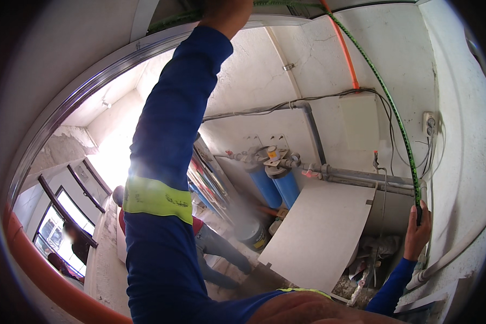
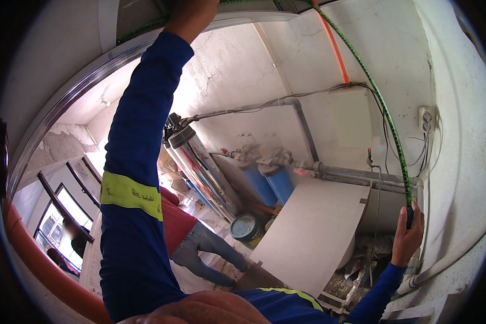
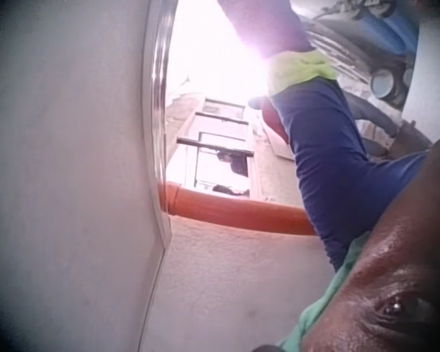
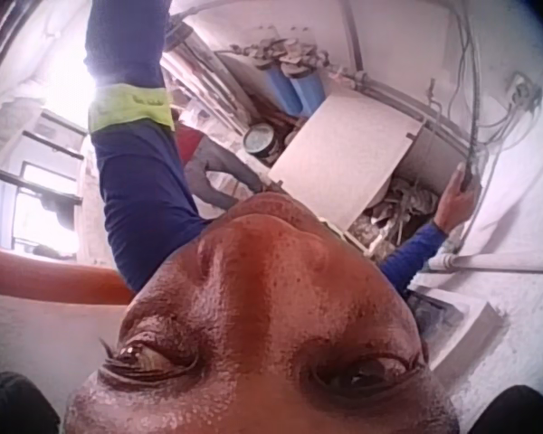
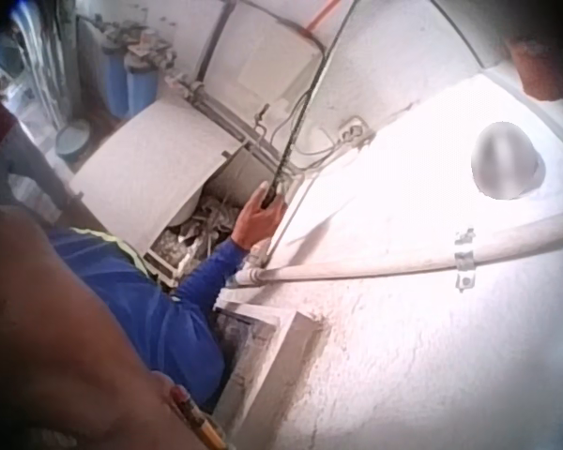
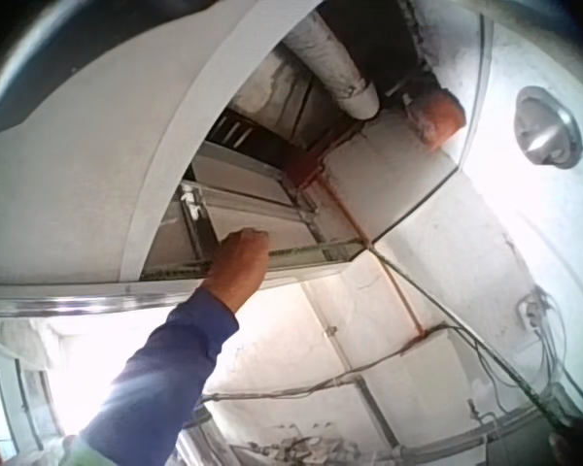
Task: The person positions a white rectangular panel against a wall and ceiling, then uses a tape measure to measure the panel and the surrounding wall area. The person repeatedly adjusts the panel and re-measures to verify fit.
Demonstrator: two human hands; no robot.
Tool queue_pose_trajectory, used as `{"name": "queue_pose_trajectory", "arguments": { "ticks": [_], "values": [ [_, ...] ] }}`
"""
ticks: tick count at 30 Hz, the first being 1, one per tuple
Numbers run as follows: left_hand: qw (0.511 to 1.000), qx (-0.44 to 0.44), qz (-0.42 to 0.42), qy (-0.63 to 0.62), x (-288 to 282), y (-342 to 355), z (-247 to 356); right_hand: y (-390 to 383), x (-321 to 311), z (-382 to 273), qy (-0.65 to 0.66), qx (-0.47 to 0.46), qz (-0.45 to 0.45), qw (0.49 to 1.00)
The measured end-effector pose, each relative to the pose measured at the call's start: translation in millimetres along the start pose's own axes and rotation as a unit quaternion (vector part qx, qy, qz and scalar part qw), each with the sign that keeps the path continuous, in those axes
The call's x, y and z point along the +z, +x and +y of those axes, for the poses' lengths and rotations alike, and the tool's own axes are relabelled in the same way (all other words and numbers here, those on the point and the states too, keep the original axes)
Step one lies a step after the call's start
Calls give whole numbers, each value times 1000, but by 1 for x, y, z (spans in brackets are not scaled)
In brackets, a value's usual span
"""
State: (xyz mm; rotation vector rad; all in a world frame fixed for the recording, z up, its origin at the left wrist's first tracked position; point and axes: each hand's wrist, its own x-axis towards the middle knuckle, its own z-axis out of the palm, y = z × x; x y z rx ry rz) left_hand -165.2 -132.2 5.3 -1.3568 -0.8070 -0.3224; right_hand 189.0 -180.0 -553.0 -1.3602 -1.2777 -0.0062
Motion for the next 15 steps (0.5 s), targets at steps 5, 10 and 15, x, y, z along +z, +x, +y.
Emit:
{"name": "queue_pose_trajectory", "arguments": {
  "ticks": [5,10,15],
  "values": [
    [999,4,-17,35,-8,-1,17,1,5,-2,-6,7,-22,1000],
    [997,59,-8,42,-10,5,31,-1,16,-1,8,-2,-17,1000],
    [986,123,9,115,-10,1,31,-9,37,3,55,35,-45,997]
  ]
}}
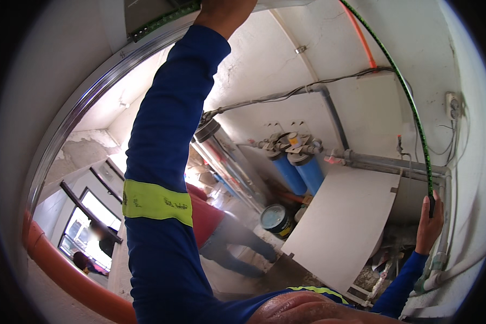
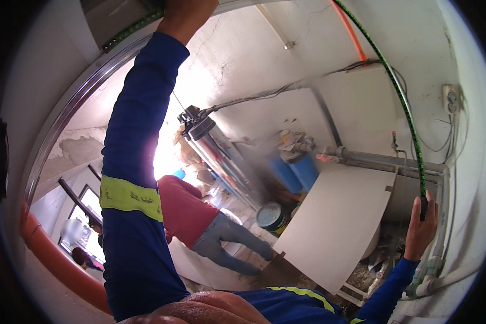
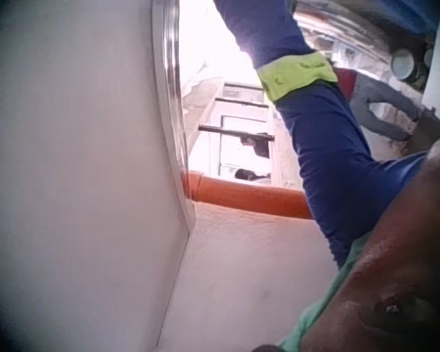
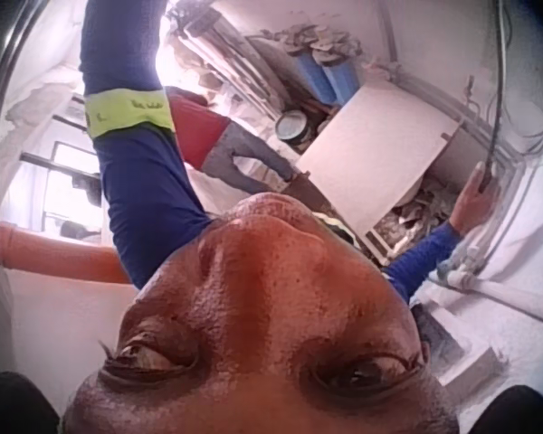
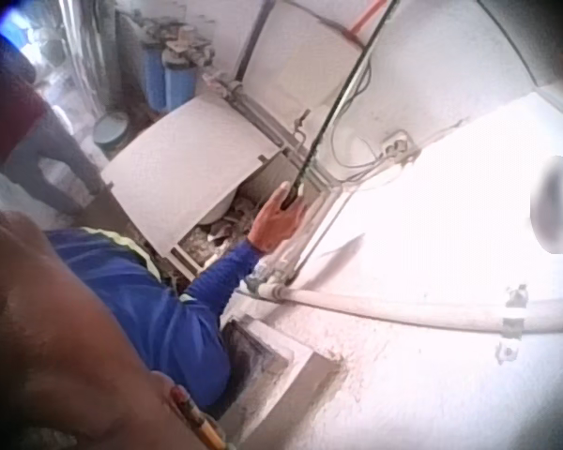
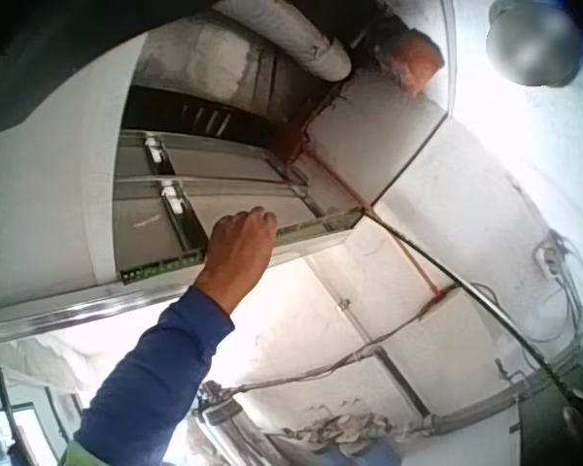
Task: The person positions a white rectangular panel against a wall and ceiling, then uses a tape measure to measure the panel and the surrounding wall area. The person repeatedly adjusts the panel and re-measures to verify fit.
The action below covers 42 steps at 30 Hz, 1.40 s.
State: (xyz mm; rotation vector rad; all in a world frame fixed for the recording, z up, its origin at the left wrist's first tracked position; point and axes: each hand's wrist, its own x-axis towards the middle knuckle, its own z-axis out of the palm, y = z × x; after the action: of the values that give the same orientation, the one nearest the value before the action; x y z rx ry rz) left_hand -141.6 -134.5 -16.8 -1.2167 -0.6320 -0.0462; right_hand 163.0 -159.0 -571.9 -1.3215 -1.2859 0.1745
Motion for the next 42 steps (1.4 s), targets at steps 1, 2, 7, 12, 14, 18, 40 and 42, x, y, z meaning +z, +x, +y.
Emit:
{"name": "queue_pose_trajectory", "arguments": {
  "ticks": [1,2,7,12,14,18,40,42],
  "values": [
    [1000,9,-5,14,1,-1,-1,-2,6,1,5,6,-7,1000],
    [999,35,7,19,1,-2,-2,-4,12,1,11,10,-12,1000],
    [996,78,20,33,1,-4,-12,-10,45,2,59,16,-35,998],
    [992,110,40,34,1,-2,-15,-10,70,11,76,8,-64,995],
    [992,108,33,53,0,3,-13,-9,78,14,87,17,-72,993],
    [996,75,-8,57,-6,4,-7,-6,87,21,102,28,-78,991],
    [996,78,-24,33,-15,-4,-15,4,97,35,110,27,-88,990],
    [996,91,-6,7,-16,-4,-17,4,96,35,112,30,-87,989]
  ]
}}
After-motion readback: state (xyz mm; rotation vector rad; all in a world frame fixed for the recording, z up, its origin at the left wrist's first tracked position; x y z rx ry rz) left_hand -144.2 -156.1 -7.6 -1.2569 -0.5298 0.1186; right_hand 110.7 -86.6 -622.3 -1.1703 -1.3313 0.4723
